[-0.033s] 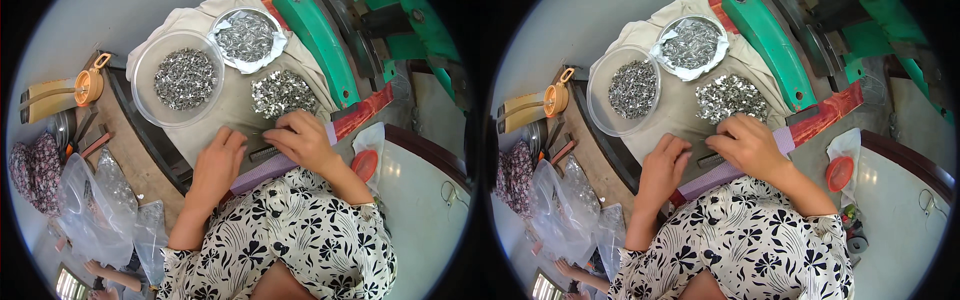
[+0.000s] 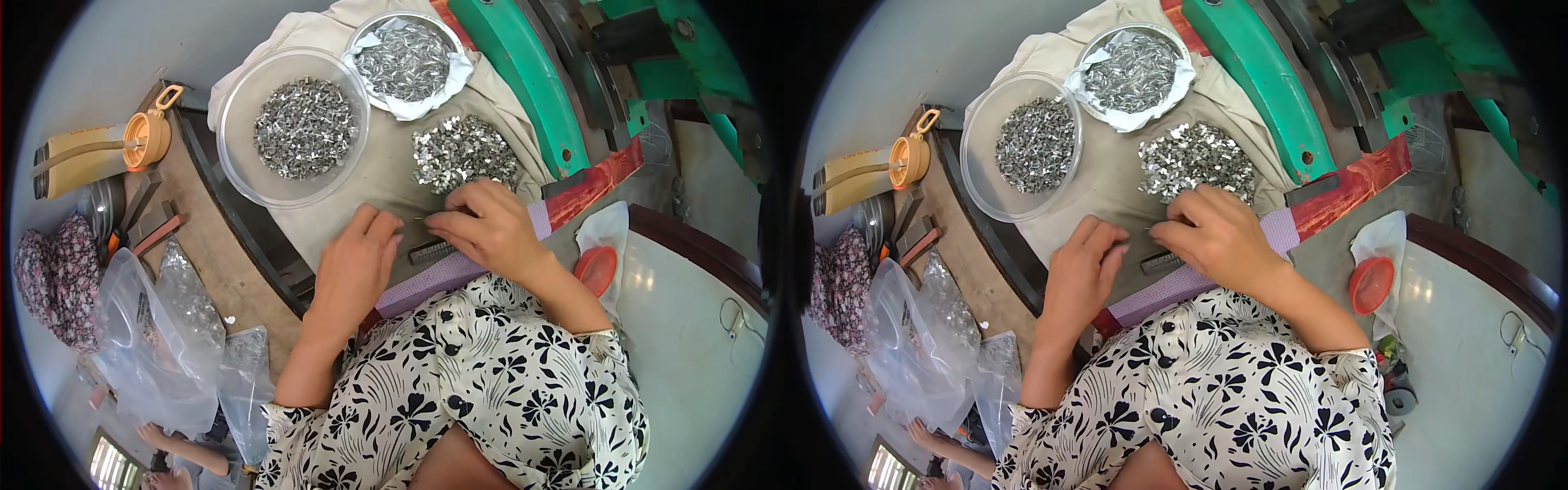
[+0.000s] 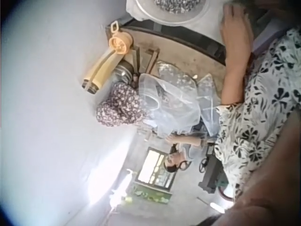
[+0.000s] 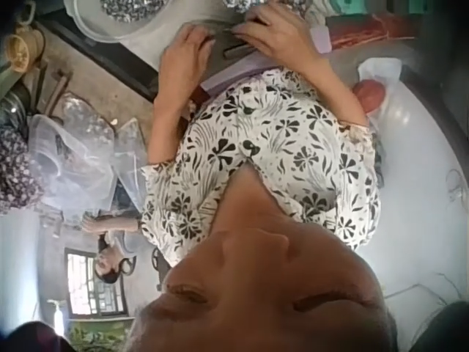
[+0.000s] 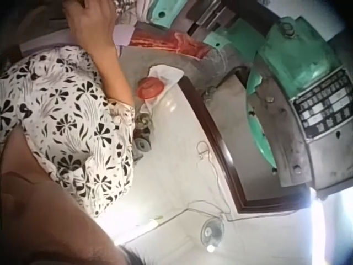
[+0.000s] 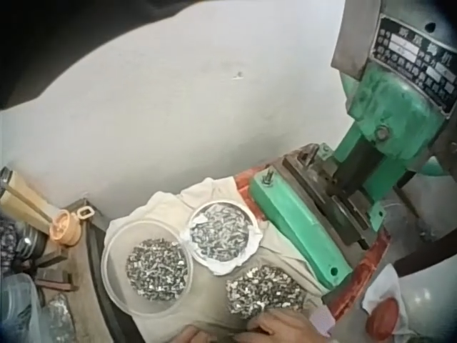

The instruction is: Assembling and pressing small metal parts onto a strip using a manual press.

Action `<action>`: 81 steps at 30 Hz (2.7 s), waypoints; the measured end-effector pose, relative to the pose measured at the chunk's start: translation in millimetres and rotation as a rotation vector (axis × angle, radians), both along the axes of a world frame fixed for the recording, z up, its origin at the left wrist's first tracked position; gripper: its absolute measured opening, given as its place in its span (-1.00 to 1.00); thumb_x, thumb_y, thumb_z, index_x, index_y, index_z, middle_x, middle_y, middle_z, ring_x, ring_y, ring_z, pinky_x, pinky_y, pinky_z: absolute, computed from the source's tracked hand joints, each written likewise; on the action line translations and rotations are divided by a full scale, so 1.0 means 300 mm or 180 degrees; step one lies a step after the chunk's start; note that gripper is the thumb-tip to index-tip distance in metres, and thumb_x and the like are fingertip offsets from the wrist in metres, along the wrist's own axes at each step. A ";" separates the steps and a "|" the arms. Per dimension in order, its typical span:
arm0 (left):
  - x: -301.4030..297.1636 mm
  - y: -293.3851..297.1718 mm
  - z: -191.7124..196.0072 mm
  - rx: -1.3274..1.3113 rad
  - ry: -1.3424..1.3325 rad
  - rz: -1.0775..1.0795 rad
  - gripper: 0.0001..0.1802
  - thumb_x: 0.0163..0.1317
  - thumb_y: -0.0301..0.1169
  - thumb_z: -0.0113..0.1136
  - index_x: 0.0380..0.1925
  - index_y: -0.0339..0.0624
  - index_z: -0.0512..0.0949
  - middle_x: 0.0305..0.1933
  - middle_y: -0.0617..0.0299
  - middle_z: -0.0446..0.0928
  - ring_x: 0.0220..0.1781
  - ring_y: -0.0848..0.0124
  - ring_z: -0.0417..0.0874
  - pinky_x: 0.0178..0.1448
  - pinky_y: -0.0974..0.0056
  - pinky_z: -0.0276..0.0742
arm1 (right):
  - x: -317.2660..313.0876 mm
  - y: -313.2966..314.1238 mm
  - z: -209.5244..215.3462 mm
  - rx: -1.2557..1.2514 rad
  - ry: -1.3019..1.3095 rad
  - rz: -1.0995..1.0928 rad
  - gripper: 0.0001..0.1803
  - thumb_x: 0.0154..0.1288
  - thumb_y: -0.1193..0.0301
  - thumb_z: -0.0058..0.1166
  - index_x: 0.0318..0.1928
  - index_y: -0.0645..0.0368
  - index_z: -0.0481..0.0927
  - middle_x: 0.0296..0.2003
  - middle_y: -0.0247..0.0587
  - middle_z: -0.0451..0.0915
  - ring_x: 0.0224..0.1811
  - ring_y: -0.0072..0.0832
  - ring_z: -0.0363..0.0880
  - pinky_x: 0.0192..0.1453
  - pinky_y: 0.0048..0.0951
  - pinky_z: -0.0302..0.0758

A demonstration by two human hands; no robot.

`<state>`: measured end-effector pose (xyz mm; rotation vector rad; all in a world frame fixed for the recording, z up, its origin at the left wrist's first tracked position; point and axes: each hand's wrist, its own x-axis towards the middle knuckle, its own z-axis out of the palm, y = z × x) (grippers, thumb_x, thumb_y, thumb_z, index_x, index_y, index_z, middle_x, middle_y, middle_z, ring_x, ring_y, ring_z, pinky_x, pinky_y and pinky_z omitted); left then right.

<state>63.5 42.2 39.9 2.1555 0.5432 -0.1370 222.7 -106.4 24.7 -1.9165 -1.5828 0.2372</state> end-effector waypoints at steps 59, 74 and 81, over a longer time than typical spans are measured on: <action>-0.024 0.007 -0.055 0.0256 -0.0417 0.0766 -0.85 0.18 -0.57 0.29 -0.24 -0.26 0.57 -0.26 0.10 0.50 -0.35 0.13 0.62 -0.25 0.16 0.53 | 0.058 0.037 0.021 -0.0297 -0.0231 -0.0387 -0.80 0.01 0.51 0.36 -0.28 0.05 0.72 -0.11 -0.24 0.54 -0.03 -0.15 0.42 0.04 -0.23 0.42; -0.022 -0.028 -0.073 0.0571 -0.0528 0.0734 -0.85 0.15 -0.51 0.33 -0.26 -0.23 0.60 -0.20 0.14 0.49 -0.22 0.12 0.61 -0.17 0.13 0.51 | 0.022 0.106 -0.007 -0.0177 -0.0085 -0.0039 -0.85 0.03 0.51 0.31 -0.35 0.16 0.62 -0.07 -0.24 0.54 0.01 -0.15 0.41 0.10 -0.18 0.39; 0.003 -0.042 -0.091 0.0801 -0.0521 0.0660 -0.79 0.10 -0.46 0.36 -0.25 -0.14 0.57 -0.22 0.20 0.45 -0.17 0.17 0.59 -0.13 0.08 0.52 | -0.066 -0.053 -0.015 -0.0265 0.0144 0.0100 -0.79 -0.03 0.42 0.42 -0.32 0.06 0.70 -0.10 -0.30 0.55 -0.01 -0.19 0.40 0.12 -0.20 0.33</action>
